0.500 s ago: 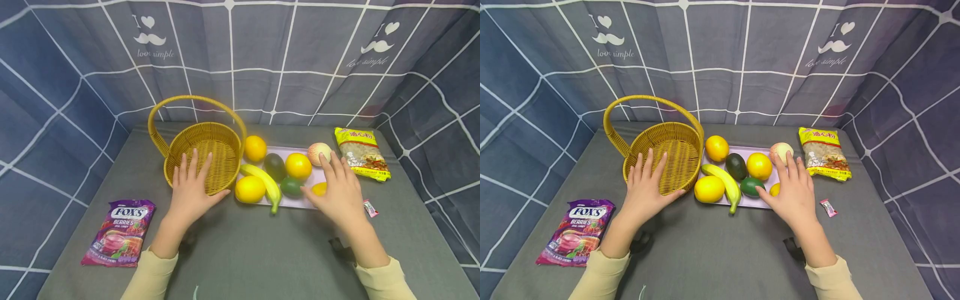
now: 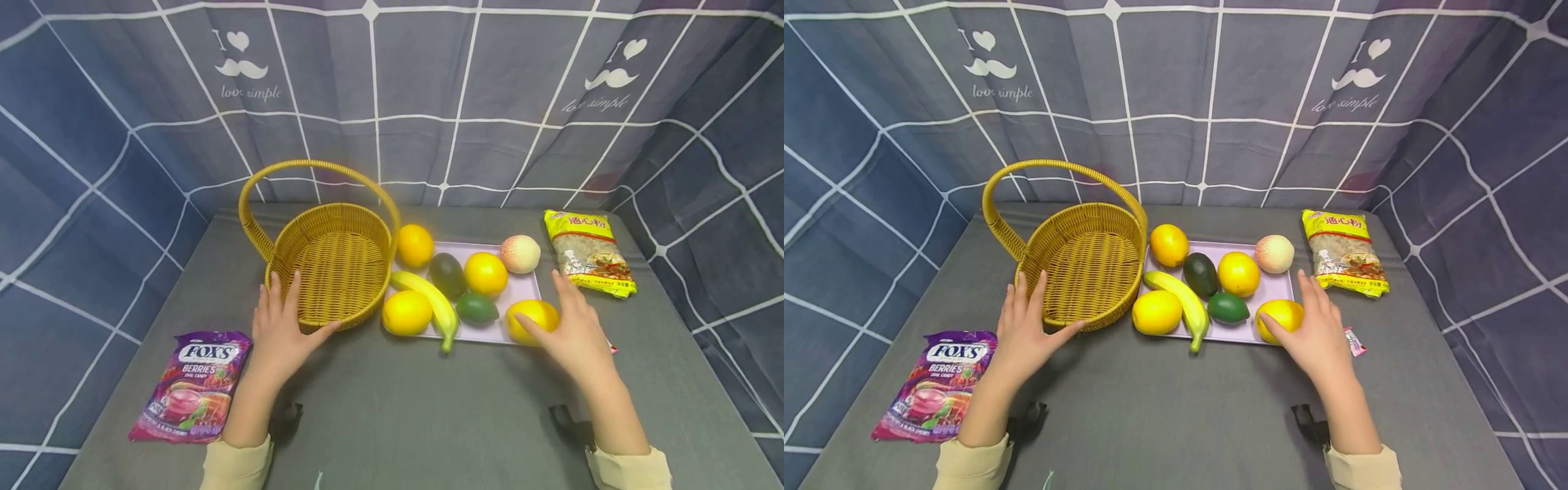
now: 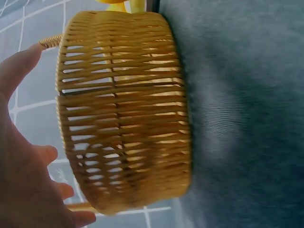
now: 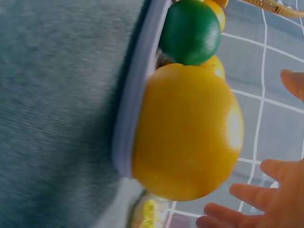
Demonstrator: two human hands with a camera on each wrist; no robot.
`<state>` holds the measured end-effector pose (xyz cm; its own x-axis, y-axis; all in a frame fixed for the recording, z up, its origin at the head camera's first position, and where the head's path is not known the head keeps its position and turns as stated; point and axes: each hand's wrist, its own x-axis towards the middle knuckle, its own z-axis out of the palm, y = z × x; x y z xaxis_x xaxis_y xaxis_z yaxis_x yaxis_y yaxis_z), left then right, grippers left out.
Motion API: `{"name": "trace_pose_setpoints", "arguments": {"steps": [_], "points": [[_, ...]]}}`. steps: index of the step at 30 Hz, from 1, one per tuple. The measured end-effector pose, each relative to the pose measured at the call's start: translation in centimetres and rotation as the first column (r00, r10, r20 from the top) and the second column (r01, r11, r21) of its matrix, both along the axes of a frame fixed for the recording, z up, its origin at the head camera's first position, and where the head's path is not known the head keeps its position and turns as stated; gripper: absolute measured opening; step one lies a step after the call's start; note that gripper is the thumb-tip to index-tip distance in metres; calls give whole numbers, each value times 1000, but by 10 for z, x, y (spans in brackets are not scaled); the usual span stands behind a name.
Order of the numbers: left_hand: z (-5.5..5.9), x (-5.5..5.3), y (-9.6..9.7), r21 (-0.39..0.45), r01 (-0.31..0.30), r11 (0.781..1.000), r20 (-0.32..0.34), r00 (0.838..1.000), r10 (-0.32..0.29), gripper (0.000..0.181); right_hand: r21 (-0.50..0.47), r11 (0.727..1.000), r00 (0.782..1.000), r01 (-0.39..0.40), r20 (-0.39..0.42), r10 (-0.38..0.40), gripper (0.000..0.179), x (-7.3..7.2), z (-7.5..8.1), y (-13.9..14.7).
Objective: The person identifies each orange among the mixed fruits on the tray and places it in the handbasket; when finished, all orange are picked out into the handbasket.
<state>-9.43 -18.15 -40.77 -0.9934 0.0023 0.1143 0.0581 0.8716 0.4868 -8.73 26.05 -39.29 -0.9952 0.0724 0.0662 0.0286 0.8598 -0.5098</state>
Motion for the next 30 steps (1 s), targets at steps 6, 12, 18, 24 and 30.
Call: {"name": "trace_pose_setpoints", "arguments": {"steps": [6,12,18,24,30], "points": [[-12,0,-6,93,-51,994,66,997,45,110,-62,998,999,5,44,-2,97,3,-13,4],[-21,0,-6,278,-128,952,97,990,105,112,-102,994,995,27,103,-16,100,8,-25,1],[-23,0,-9,389,-175,905,158,980,122,111,-106,992,992,63,116,-50,102,8,-34,0],[-23,-1,-9,400,-191,896,182,975,126,110,-121,988,992,94,91,-83,101,6,-39,2],[-22,-1,-9,409,-203,890,184,973,138,110,-106,987,992,117,67,-110,99,5,-35,3]]}}
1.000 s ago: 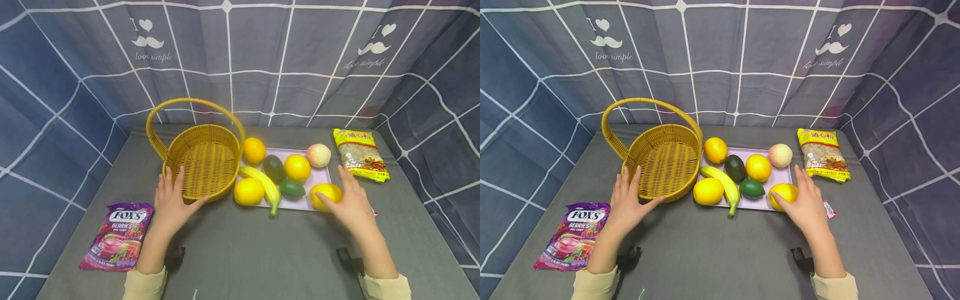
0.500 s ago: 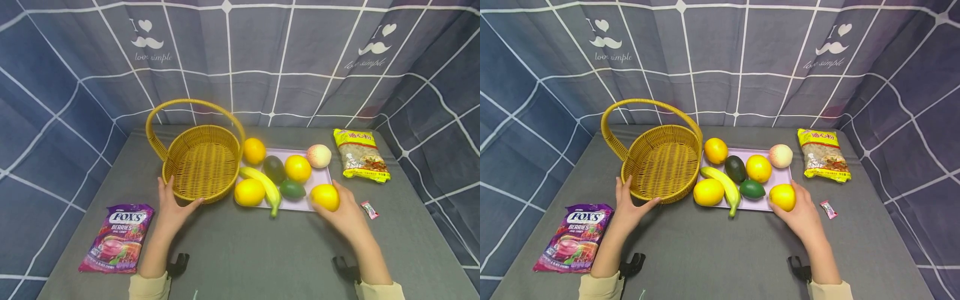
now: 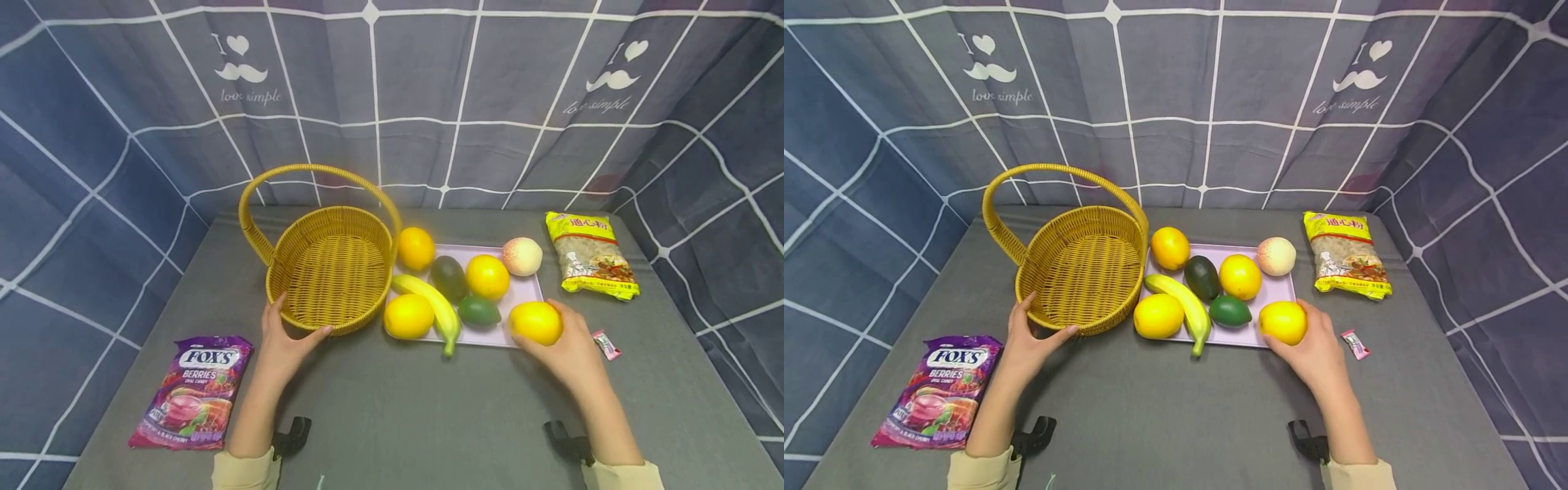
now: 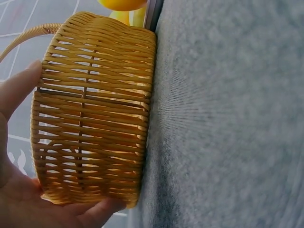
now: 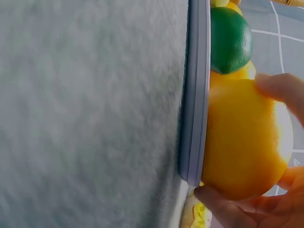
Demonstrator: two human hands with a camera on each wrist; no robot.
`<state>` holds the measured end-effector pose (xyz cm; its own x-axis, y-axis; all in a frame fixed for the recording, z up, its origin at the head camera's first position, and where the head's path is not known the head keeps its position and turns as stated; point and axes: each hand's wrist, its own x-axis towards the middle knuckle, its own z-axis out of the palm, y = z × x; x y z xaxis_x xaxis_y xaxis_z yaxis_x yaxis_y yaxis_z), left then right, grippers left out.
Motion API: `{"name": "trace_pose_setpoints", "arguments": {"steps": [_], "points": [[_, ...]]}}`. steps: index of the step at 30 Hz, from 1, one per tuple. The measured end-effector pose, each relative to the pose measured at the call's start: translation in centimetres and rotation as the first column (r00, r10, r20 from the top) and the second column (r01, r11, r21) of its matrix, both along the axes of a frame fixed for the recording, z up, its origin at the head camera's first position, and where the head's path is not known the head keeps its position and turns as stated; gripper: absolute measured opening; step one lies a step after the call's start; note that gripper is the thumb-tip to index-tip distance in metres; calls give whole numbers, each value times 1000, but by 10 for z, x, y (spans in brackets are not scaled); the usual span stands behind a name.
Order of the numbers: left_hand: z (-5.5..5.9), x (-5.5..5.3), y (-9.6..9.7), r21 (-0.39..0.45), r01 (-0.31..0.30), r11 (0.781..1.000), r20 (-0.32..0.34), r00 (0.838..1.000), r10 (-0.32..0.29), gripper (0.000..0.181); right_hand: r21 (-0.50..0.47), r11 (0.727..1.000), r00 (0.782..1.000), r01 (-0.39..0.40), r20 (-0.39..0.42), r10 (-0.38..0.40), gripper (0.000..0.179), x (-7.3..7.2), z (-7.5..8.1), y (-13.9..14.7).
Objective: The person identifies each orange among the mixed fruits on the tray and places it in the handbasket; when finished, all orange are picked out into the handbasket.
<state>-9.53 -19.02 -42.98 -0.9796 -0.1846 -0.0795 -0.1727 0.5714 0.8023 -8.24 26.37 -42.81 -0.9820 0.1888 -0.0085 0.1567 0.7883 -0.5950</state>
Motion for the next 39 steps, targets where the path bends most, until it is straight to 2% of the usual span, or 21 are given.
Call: {"name": "trace_pose_setpoints", "arguments": {"steps": [12,20,25,29,34,39], "points": [[-1,0,0,28,-5,1000,-20,1000,5,109,-42,999,999,-24,-25,23,97,-8,28,-10],[-2,1,-1,34,-5,999,-32,999,7,107,-107,990,994,-88,-81,79,94,-22,53,-37],[-3,2,-2,25,-2,1000,-34,999,3,107,-161,973,976,-164,-169,136,91,-33,60,-61],[-4,1,-1,43,2,999,-48,999,0,106,-172,955,954,-242,-221,202,89,-41,65,-84],[-5,1,0,73,2,997,-68,998,3,104,-191,929,937,-317,-217,275,87,-49,69,-115],[-7,1,-1,82,-3,997,-77,997,10,104,-205,903,919,-379,-200,340,89,-55,65,-149]]}}
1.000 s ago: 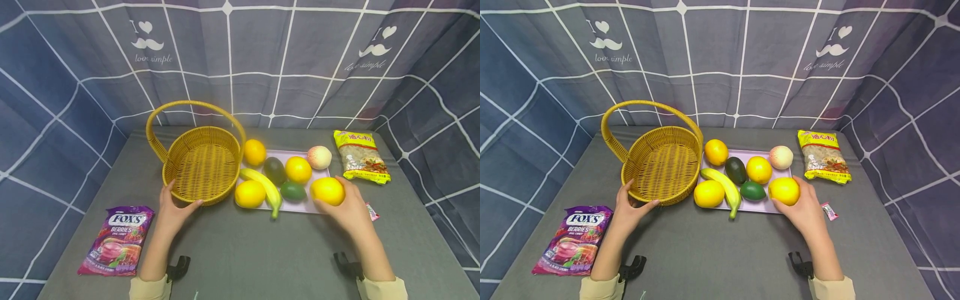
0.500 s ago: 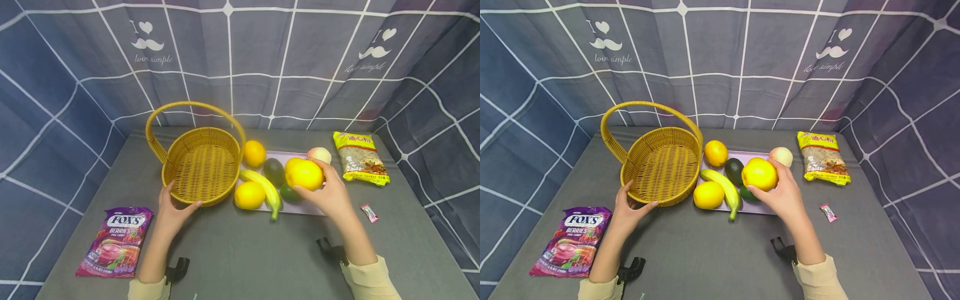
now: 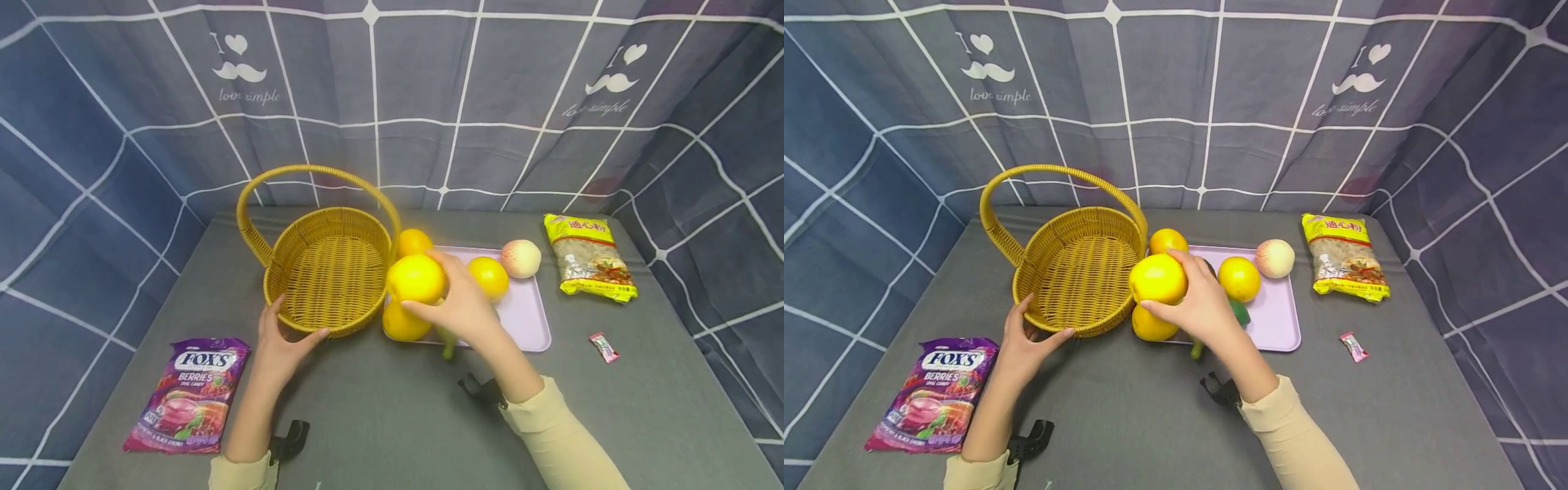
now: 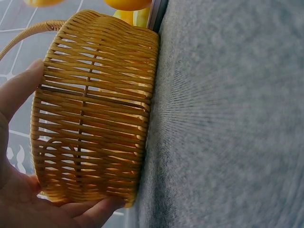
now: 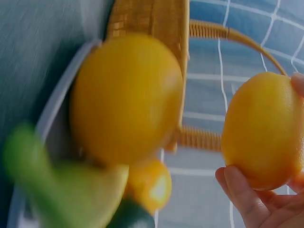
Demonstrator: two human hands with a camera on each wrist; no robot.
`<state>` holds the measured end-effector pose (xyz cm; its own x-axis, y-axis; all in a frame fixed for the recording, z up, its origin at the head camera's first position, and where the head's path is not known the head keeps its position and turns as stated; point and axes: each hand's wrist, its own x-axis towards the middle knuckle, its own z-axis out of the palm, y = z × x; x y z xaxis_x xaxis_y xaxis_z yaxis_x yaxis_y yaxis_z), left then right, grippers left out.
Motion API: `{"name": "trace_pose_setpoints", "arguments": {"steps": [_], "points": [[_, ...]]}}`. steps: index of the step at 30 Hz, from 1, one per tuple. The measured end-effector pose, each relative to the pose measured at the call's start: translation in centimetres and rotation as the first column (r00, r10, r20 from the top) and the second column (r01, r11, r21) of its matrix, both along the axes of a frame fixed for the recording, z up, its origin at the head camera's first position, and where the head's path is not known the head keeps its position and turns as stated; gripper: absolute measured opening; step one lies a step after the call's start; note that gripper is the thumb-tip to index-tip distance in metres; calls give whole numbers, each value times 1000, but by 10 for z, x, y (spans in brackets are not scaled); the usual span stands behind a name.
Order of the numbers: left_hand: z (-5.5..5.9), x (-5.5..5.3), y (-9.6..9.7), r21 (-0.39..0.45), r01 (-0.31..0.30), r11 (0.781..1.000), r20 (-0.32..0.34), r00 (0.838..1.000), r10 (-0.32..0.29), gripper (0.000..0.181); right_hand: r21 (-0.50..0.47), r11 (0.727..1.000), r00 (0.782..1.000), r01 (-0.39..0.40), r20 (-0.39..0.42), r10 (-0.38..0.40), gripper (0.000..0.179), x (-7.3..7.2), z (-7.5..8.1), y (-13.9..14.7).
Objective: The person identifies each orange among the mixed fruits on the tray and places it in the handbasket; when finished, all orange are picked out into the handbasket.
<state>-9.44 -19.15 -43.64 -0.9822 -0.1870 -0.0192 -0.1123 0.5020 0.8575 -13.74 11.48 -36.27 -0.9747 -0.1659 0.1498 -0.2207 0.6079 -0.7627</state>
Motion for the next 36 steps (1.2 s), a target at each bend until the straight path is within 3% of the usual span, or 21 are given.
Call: {"name": "trace_pose_setpoints", "arguments": {"steps": [14,26,36], "points": [[-2,0,-1,-11,15,1000,-6,1000,-15,104,12,981,979,-193,-69,193,88,-21,-14,-75],[-2,-1,0,-30,7,1000,22,1000,-6,104,95,971,976,-218,18,218,93,-50,-32,-108],[-2,0,1,-21,0,1000,12,1000,0,103,127,948,955,-292,83,283,90,-58,-35,-128]]}}
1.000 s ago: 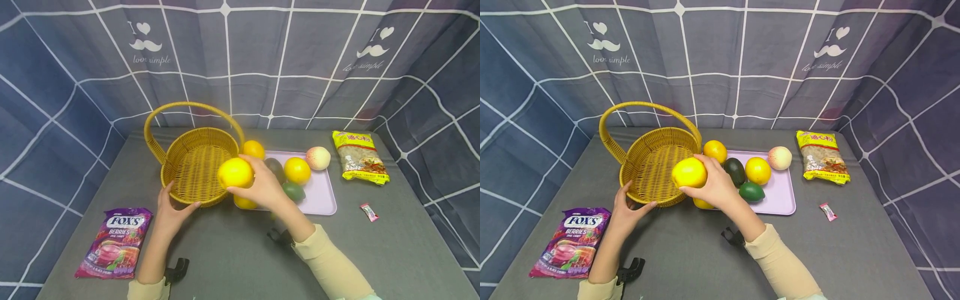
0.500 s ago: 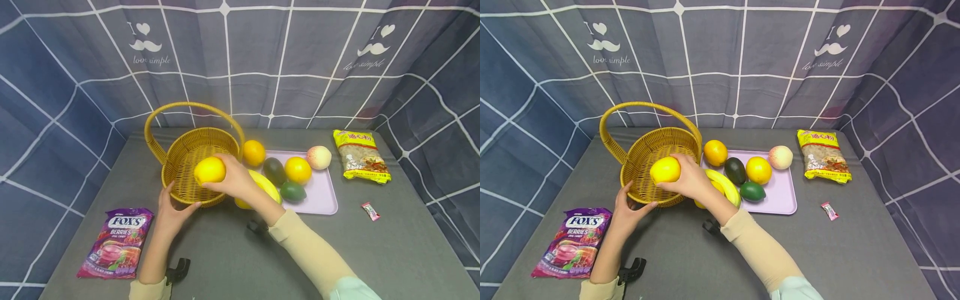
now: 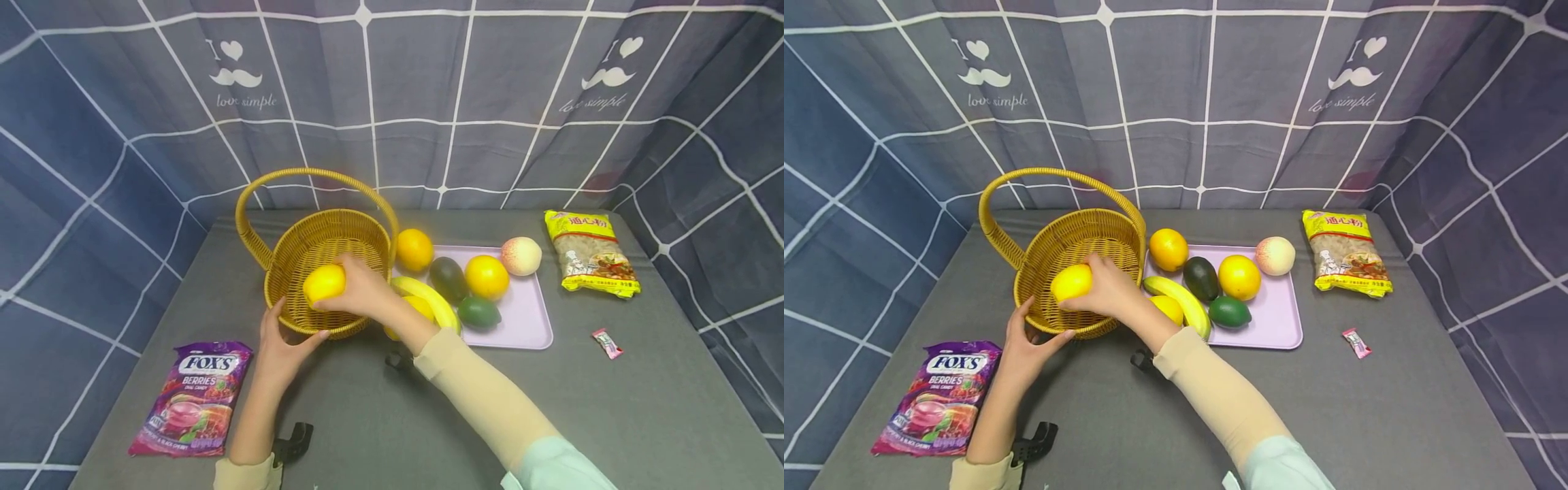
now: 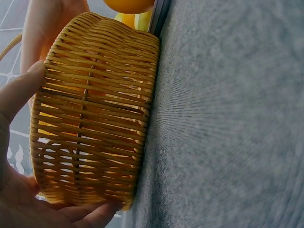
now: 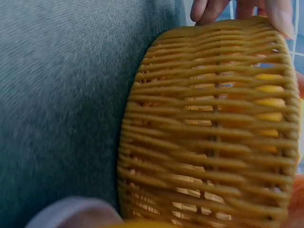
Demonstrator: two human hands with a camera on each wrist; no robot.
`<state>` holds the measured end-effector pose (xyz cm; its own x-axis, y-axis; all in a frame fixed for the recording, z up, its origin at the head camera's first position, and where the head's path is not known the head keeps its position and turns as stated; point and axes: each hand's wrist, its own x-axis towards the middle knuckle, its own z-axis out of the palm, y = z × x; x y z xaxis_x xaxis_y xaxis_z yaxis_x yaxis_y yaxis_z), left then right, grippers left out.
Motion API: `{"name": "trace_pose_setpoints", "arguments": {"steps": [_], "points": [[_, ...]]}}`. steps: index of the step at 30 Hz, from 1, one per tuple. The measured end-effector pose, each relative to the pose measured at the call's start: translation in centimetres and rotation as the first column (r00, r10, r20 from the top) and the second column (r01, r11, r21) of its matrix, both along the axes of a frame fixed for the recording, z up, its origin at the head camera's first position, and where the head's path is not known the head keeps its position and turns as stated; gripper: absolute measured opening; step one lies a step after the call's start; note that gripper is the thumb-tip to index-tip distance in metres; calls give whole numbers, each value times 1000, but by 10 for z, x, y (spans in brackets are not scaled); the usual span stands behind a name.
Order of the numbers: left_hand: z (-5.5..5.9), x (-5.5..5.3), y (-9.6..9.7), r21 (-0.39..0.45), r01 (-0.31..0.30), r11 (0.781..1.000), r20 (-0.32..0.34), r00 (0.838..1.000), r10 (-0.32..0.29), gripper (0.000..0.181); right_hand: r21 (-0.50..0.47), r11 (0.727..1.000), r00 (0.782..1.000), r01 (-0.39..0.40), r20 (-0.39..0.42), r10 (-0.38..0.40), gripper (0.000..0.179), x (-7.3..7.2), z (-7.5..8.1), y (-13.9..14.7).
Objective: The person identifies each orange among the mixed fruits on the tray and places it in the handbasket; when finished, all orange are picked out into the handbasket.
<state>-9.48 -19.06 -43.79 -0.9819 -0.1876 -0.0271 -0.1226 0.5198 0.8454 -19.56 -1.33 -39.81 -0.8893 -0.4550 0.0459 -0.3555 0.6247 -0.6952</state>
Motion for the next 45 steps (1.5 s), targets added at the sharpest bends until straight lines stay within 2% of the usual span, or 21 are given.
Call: {"name": "trace_pose_setpoints", "arguments": {"steps": [7,10,19,24,36,45], "points": [[-1,0,0,3,-2,1000,1,1000,2,102,87,995,999,-43,-9,44,73,0,-2,-9],[-1,0,0,0,-2,1000,0,1000,2,102,101,994,998,-50,-18,52,72,-1,-3,-10],[-1,0,0,-6,1,1000,6,1000,-1,102,62,996,997,-63,-42,66,71,0,-2,-6],[-1,1,0,1,1,1000,10,1000,-1,102,13,999,998,-45,-47,46,70,3,0,1],[-1,0,0,-5,-1,1000,17,1000,2,105,-97,995,996,25,-79,-33,71,19,16,42],[0,1,-1,4,3,1000,26,1000,-4,105,-213,972,992,98,-54,-111,68,32,32,90]]}}
